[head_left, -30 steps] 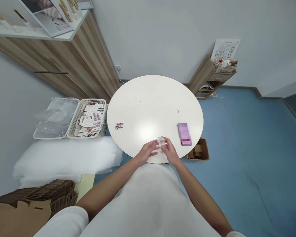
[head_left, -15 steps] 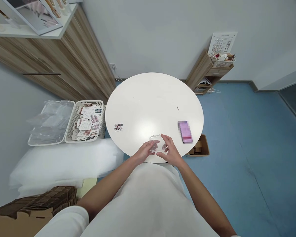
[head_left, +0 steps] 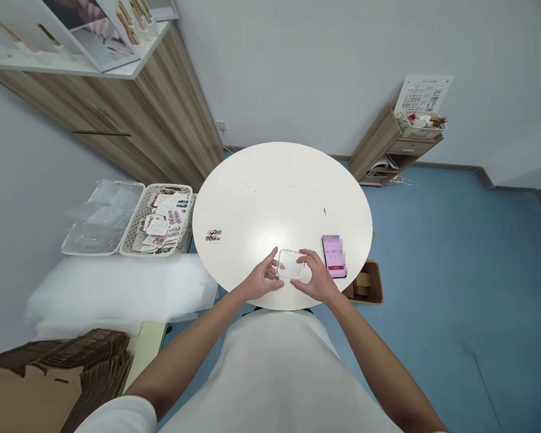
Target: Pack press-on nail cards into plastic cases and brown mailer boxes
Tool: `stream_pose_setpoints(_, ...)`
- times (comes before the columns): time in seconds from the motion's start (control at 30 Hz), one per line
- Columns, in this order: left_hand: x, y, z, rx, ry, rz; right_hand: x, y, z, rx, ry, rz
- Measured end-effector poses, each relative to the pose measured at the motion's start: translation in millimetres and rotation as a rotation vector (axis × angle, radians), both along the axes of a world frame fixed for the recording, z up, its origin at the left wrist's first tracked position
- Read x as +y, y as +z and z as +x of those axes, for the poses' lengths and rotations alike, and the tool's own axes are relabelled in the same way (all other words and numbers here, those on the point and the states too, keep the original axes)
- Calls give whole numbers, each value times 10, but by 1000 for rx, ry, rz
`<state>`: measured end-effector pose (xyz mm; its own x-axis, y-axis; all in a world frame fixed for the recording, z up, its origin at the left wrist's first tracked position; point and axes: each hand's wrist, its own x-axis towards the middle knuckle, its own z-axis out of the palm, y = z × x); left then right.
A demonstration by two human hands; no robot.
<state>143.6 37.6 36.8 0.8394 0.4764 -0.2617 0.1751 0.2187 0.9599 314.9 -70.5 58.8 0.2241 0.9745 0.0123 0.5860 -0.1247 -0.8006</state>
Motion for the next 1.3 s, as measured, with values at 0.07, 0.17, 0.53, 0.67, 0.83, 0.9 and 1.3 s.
stream_pose_setpoints(0.07, 19, 6, -25, 83, 10, 190, 37, -42, 48, 14, 38, 1)
stream_pose_setpoints(0.17, 55, 7, -18, 154, 12, 317, 74, -106, 76, 26, 107, 4)
stream_pose_setpoints(0.53, -15, 85, 38, 120, 55, 293, 46, -131, 100, -2, 172, 104)
stream_pose_setpoints(0.67, -77, 123, 76, 88, 56, 277, -12, -92, 136, -38, 168, 122)
stream_pose_setpoints(0.83, -137, 253, 165, 31, 11, 171, -113, -3, 150, 39, 109, 164)
stream_pose_setpoints(0.9, -158, 318, 201, 9, -14, 107, -144, 34, 136, 92, 67, 176)
stream_pose_setpoints(1.3, -234, 315, 264, -86, 61, -85, -110, 37, 75, 327, -35, 219)
